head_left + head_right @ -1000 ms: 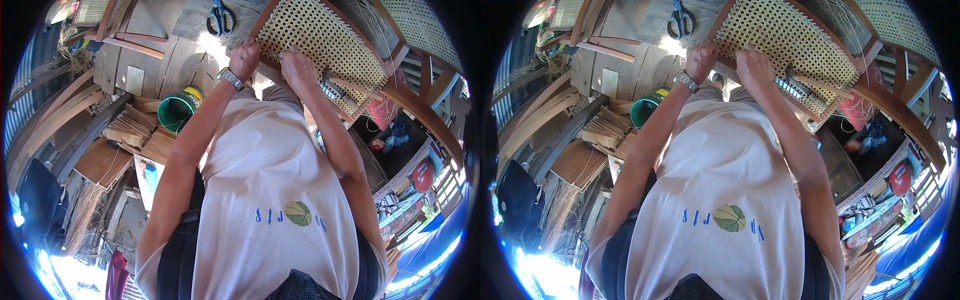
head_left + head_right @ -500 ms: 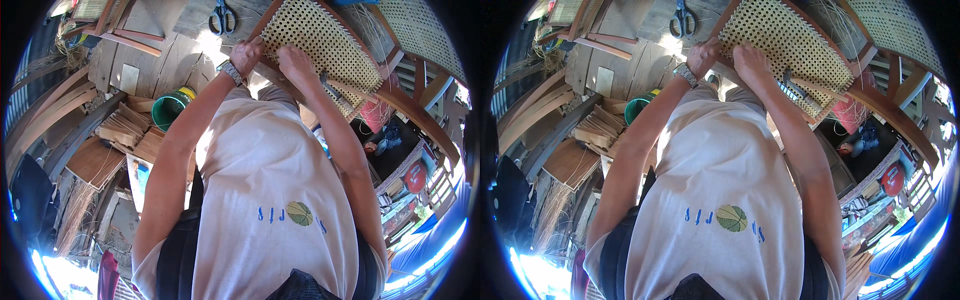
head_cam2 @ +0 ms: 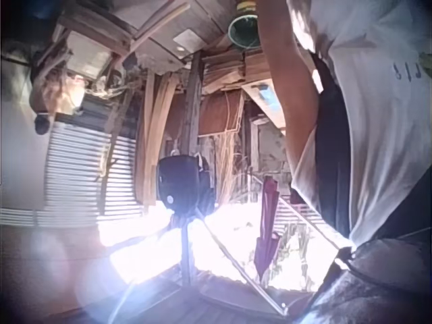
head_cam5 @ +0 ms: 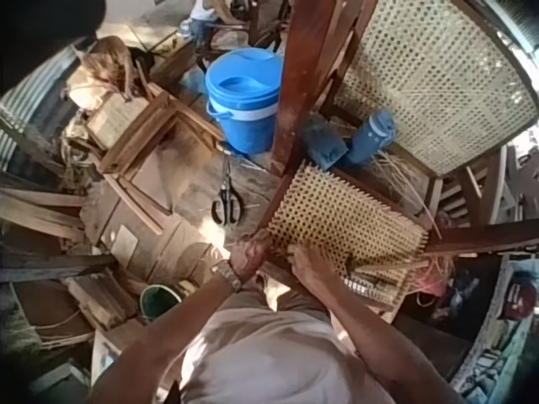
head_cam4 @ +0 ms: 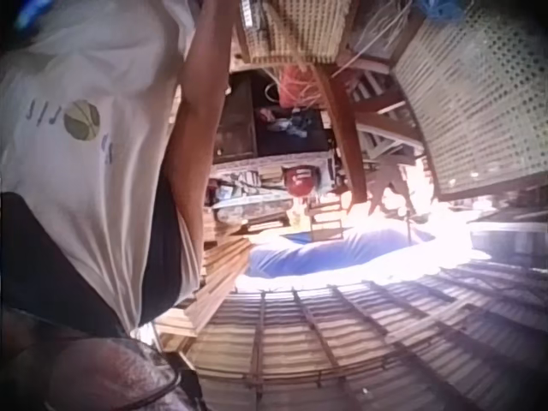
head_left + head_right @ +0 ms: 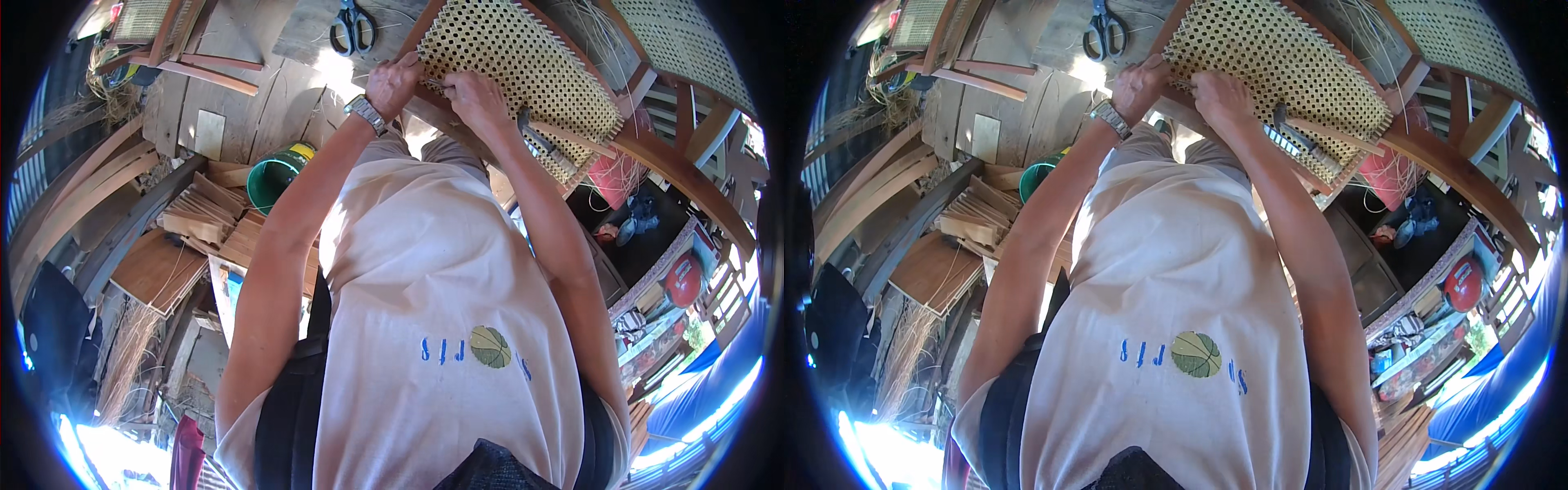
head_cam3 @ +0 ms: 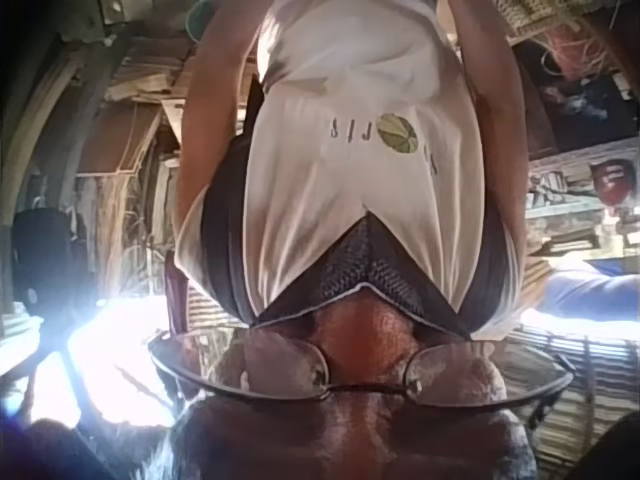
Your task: Weaving a rattan chair seat using strips of material.
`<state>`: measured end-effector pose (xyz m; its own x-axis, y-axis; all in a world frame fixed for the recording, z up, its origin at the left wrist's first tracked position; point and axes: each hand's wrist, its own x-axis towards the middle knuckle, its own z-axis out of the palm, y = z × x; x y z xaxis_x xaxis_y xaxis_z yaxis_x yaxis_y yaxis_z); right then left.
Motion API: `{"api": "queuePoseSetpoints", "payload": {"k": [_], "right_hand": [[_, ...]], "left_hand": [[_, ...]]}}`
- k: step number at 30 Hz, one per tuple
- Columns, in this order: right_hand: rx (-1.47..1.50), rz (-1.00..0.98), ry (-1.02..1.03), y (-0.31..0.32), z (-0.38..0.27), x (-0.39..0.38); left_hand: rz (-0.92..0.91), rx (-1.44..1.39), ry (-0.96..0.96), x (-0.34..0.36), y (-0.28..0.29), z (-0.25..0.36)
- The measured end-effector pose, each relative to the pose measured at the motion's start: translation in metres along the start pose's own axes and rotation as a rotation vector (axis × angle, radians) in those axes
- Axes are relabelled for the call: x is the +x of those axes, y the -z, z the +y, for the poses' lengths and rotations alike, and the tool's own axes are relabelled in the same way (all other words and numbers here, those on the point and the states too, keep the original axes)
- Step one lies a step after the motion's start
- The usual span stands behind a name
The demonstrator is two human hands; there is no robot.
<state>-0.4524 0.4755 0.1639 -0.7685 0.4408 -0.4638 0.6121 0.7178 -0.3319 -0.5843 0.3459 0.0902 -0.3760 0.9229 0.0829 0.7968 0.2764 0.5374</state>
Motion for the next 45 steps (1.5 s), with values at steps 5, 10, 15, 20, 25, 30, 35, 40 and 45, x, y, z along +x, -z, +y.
{"api": "queuePoseSetpoints", "payload": {"k": [5, 10, 15, 20, 25, 30, 35, 40, 45], "right_hand": [[-0.105, 0.141, 0.018, -0.017, 0.004, -0.011], [-0.065, 0.226, 0.153, -0.019, 0.011, -0.009], [-0.031, 0.126, 0.065, -0.004, 0.018, -0.012], [0.151, 0.125, -0.094, -0.007, 0.036, -0.007], [0.419, 0.272, 0.015, -0.034, 0.029, 0.017], [0.427, 0.300, -0.005, -0.038, 0.015, 0.030], [0.574, 0.229, -0.110, 0.010, 0.032, 0.007], [0.405, 0.249, -0.121, 0.019, 0.070, -0.006], [0.216, 0.229, -0.042, -0.003, 0.042, -0.013]], "left_hand": [[0.120, 0.083, -0.021, -0.001, 0.008, 0.010], [0.100, 0.112, 0.076, -0.016, -0.012, 0.013], [0.144, 0.037, 0.051, -0.022, -0.014, 0.015], [0.215, -0.071, 0.225, -0.023, -0.021, 0.025], [0.166, -0.058, 0.291, -0.028, -0.013, 0.031], [0.053, 0.110, 0.261, -0.015, 0.004, 0.036], [0.283, -0.109, 0.097, 0.011, -0.005, 0.054], [0.077, -0.300, 0.163, 0.035, -0.005, 0.066], [0.257, -0.332, 0.288, 0.026, -0.014, 0.035]]}}
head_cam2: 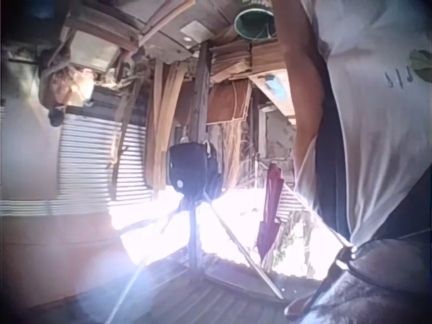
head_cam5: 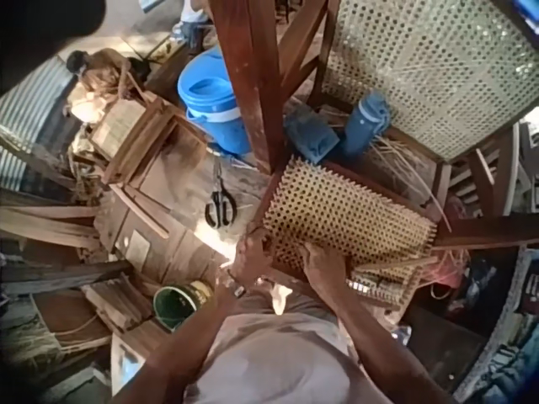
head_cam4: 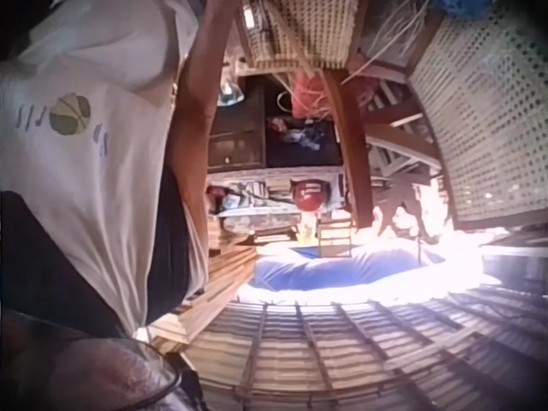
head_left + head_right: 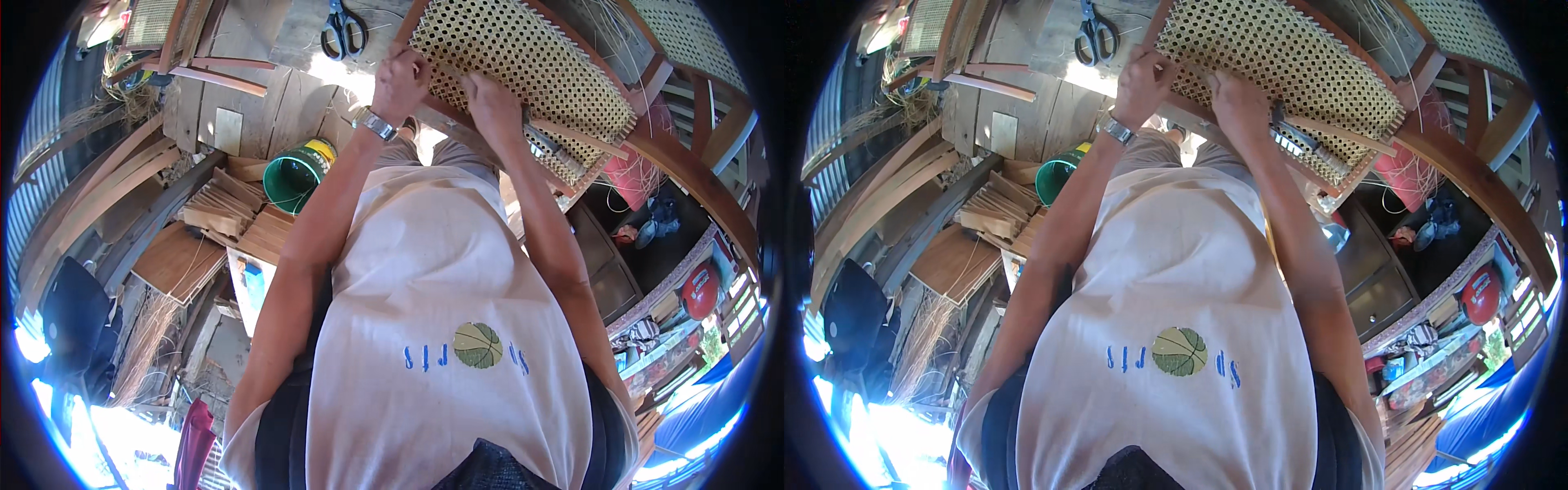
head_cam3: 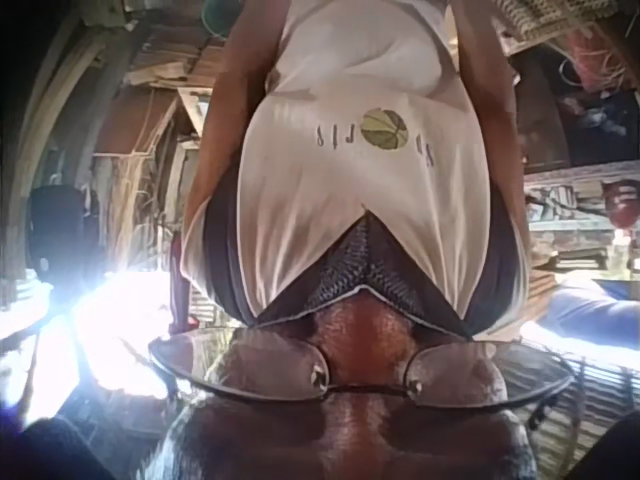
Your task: Weaving a rattan chair seat using strips of material.
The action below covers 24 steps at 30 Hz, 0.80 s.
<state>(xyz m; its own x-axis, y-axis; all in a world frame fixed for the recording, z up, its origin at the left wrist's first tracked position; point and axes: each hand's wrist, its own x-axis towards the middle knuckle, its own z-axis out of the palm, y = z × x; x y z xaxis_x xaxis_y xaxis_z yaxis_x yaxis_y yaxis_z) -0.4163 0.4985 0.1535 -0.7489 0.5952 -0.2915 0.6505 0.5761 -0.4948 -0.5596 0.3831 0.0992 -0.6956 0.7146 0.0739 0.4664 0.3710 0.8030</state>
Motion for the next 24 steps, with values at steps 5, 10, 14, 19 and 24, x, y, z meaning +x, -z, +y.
{"api": "queuePoseSetpoints", "payload": {"k": [5, 10, 14, 19, 24], "right_hand": [[-0.085, 0.041, 0.033, -0.020, -0.002, -0.001], [-0.193, -0.092, -0.035, 0.005, -0.038, 0.007], [-0.243, -0.158, -0.038, 0.002, -0.046, 0.015], [-0.226, -0.039, -0.059, -0.011, -0.043, 0.008], [-0.138, -0.035, -0.077, -0.023, -0.029, 0.014]], "left_hand": [[-0.060, 0.097, 0.033, 0.007, 0.009, 0.003], [-0.062, 0.179, -0.021, 0.003, 0.013, -0.002], [-0.098, 0.136, 0.014, 0.000, 0.016, -0.001], [-0.057, 0.178, -0.022, 0.003, 0.020, 0.005], [-0.041, 0.206, -0.057, 0.001, 0.022, 0.006]]}}
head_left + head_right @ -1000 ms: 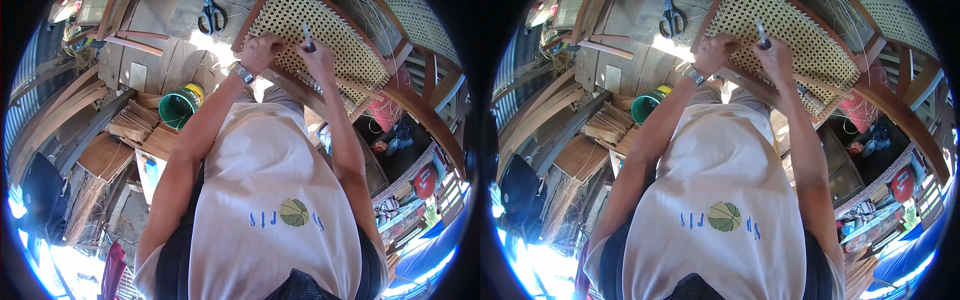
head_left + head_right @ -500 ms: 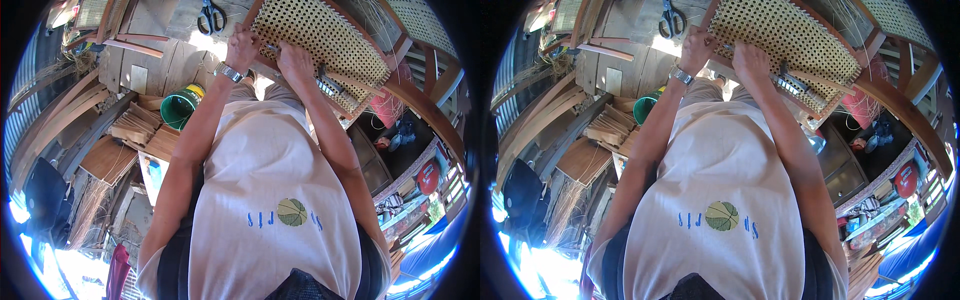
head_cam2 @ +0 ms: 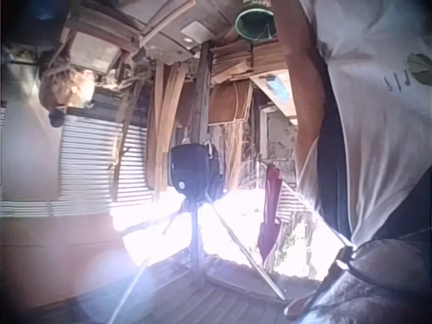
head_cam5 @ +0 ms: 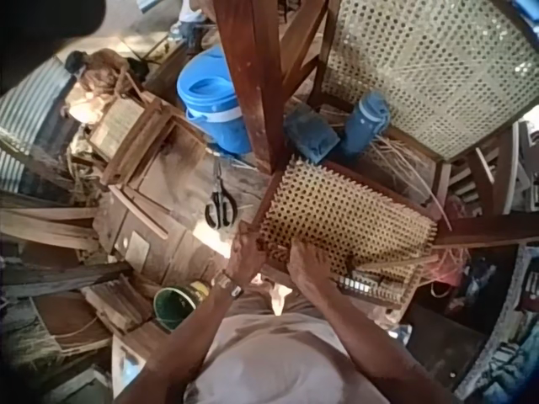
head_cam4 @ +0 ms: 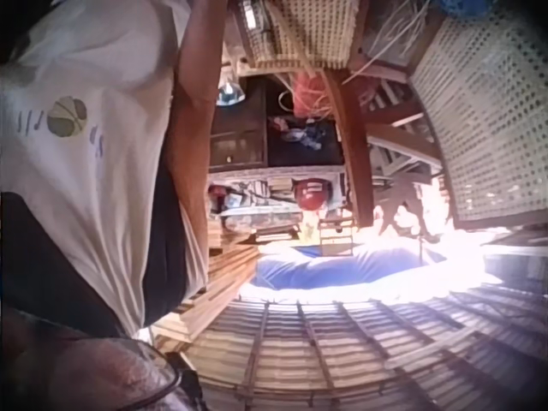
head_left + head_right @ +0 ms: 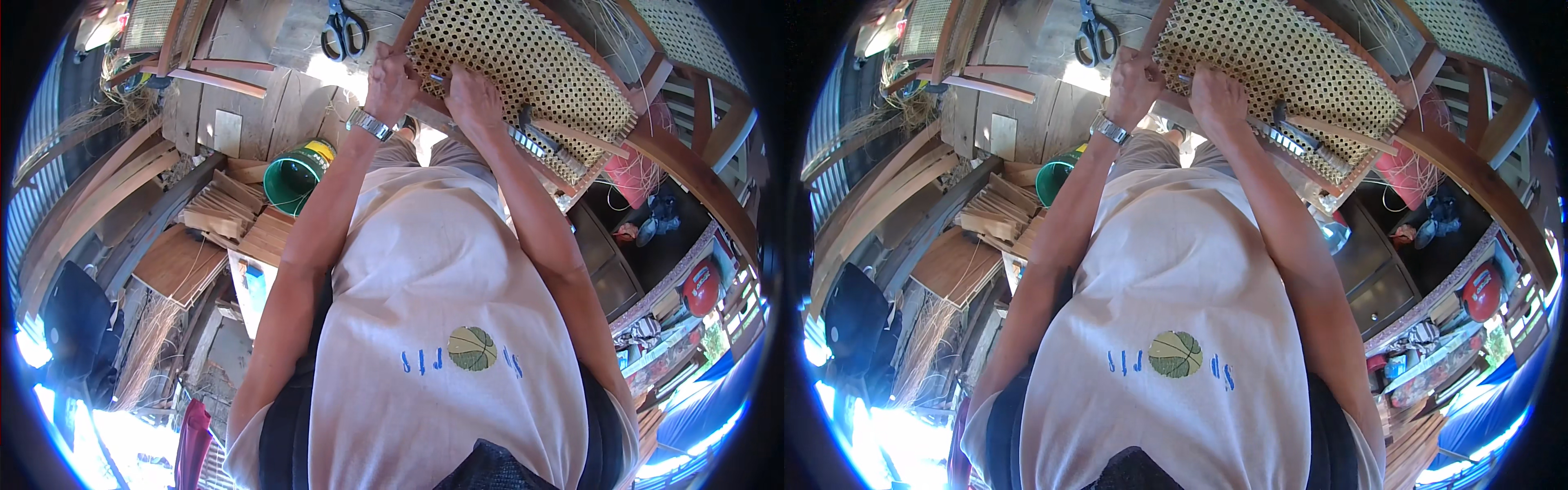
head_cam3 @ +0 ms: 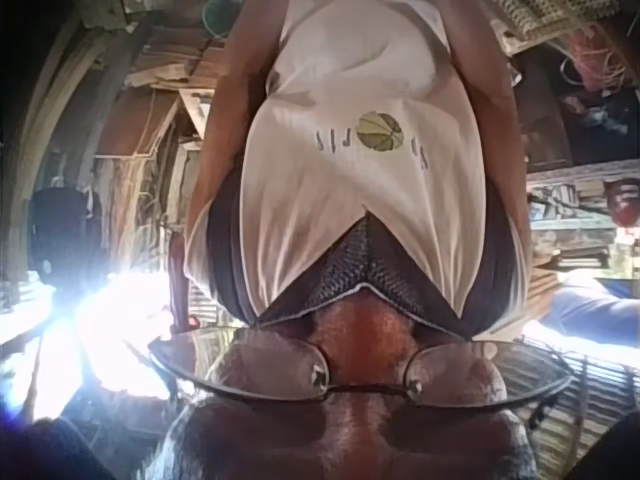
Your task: Weaving a rattan chair seat using strips of material.
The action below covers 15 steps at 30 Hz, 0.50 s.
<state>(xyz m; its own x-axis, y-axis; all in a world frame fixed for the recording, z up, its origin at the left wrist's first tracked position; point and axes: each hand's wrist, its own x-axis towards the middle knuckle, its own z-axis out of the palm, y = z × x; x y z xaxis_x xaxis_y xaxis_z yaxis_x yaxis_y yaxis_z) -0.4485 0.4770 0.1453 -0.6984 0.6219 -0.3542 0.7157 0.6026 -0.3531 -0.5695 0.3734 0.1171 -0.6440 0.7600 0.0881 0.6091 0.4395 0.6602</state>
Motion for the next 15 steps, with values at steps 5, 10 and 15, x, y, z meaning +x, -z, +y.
{"api": "queuePoseSetpoints", "payload": {"k": [5, 10, 15], "right_hand": [[0.030, -0.009, 0.052, -0.005, 0.000, 0.007], [0.239, -0.148, -0.033, 0.001, 0.016, 0.015], [0.076, -0.063, -0.027, -0.002, 0.013, 0.019]], "left_hand": [[-0.043, -0.020, 0.061, 0.000, -0.001, -0.003], [-0.048, 0.244, -0.090, -0.003, -0.027, -0.010], [0.010, 0.270, -0.163, -0.010, -0.041, -0.013]]}}
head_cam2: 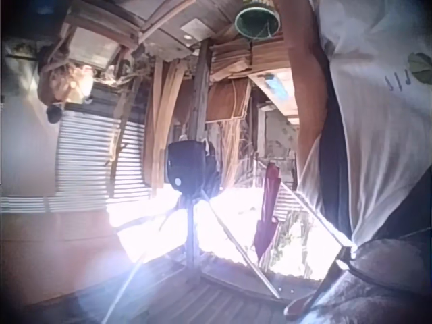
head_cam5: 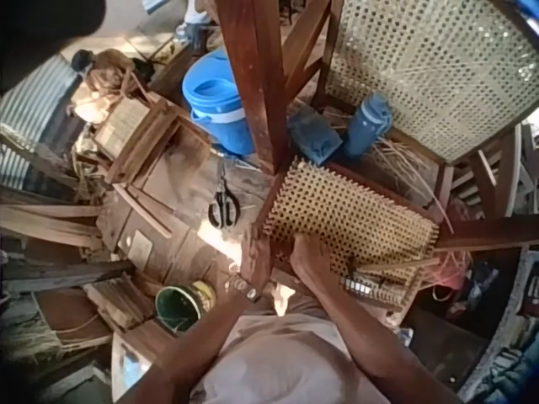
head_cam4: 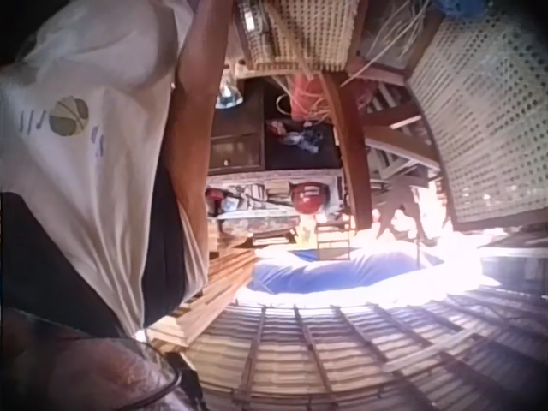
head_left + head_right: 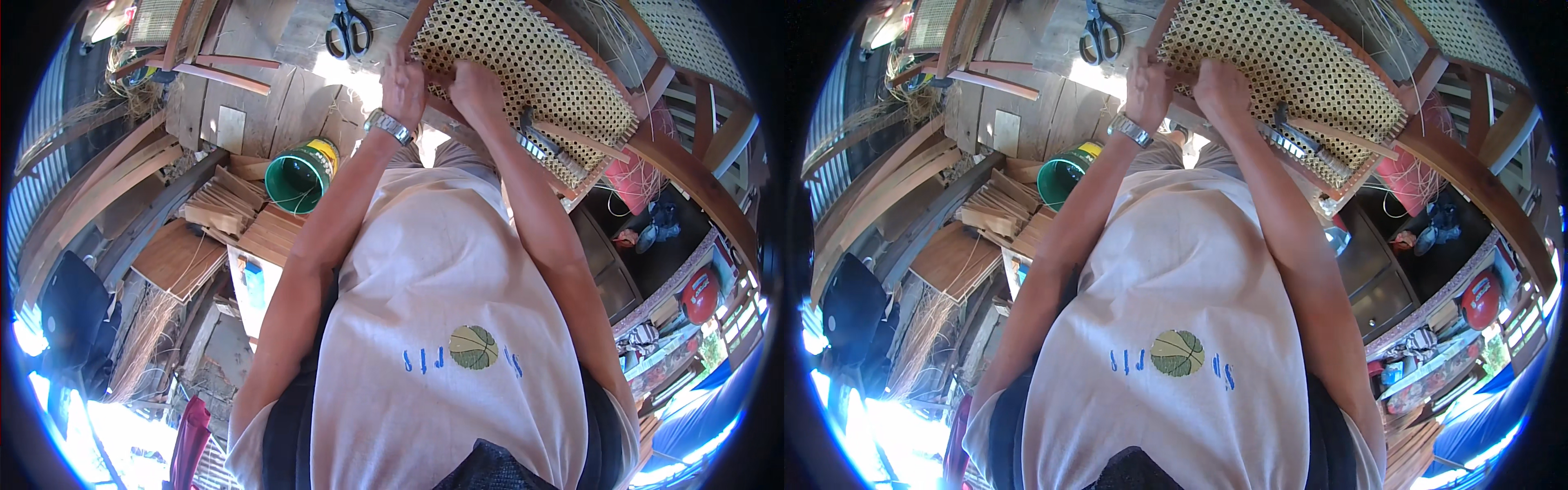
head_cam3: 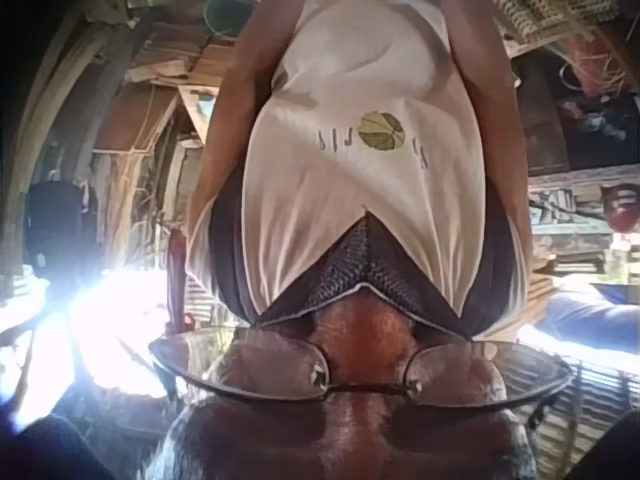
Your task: Weaving a rattan chair seat using strips of material.
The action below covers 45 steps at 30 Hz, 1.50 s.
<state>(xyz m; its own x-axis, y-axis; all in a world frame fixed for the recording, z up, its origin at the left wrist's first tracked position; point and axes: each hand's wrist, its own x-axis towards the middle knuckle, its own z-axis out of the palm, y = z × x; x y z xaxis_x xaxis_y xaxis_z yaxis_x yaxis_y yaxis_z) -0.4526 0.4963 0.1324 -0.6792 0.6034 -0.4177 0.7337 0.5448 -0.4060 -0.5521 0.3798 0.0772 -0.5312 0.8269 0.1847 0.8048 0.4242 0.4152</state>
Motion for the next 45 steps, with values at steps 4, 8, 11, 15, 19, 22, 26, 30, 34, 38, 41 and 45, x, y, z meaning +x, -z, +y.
{"api": "queuePoseSetpoints", "payload": {"k": [4, 8, 11, 15, 19, 22, 26, 30, 34, 38, 41, 45], "right_hand": [[-0.104, -0.017, 0.059, 0.019, -0.004, 0.003], [-0.164, 0.023, 0.028, 0.081, 0.034, -0.001], [-0.185, 0.097, 0.047, 0.092, 0.044, -0.017], [-0.118, 0.100, 0.033, 0.077, 0.041, -0.021], [0.015, 0.125, 0.050, 0.027, 0.034, -0.018], [0.059, 0.138, 0.072, 0.019, 0.023, -0.016], [-0.038, 0.144, 0.062, 0.013, 0.020, -0.014], [-0.128, 0.134, 0.084, 0.020, 0.007, -0.020], [-0.165, 0.033, 0.073, 0.030, -0.012, -0.018], [-0.154, 0.005, 0.028, 0.028, -0.019, -0.014], [-0.095, 0.023, 0.003, 0.021, -0.017, -0.014], [-0.114, 0.060, 0.031, 0.010, -0.011, -0.012]], "left_hand": [[-0.001, -0.221, 0.218, -0.006, 0.014, 0.020], [0.010, -0.068, 0.196, 0.002, 0.020, 0.019], [0.022, -0.171, 0.043, 0.014, 0.024, 0.038], [-0.039, -0.391, 0.013, 0.022, 0.021, 0.039], [-0.030, -0.331, -0.009, 0.023, 0.029, 0.024], [-0.003, -0.389, 0.030, 0.025, 0.031, 0.022], [-0.048, -0.367, 0.221, 0.022, 0.032, 0.023], [0.002, -0.270, 0.294, 0.021, 0.029, 0.022], [-0.080, -0.222, 0.308, 0.018, 0.030, 0.013], [-0.119, -0.216, 0.350, 0.020, 0.027, 0.007], [-0.140, -0.188, 0.337, 0.020, 0.032, 0.009], [-0.118, -0.133, 0.230, 0.020, 0.028, 0.006]]}}
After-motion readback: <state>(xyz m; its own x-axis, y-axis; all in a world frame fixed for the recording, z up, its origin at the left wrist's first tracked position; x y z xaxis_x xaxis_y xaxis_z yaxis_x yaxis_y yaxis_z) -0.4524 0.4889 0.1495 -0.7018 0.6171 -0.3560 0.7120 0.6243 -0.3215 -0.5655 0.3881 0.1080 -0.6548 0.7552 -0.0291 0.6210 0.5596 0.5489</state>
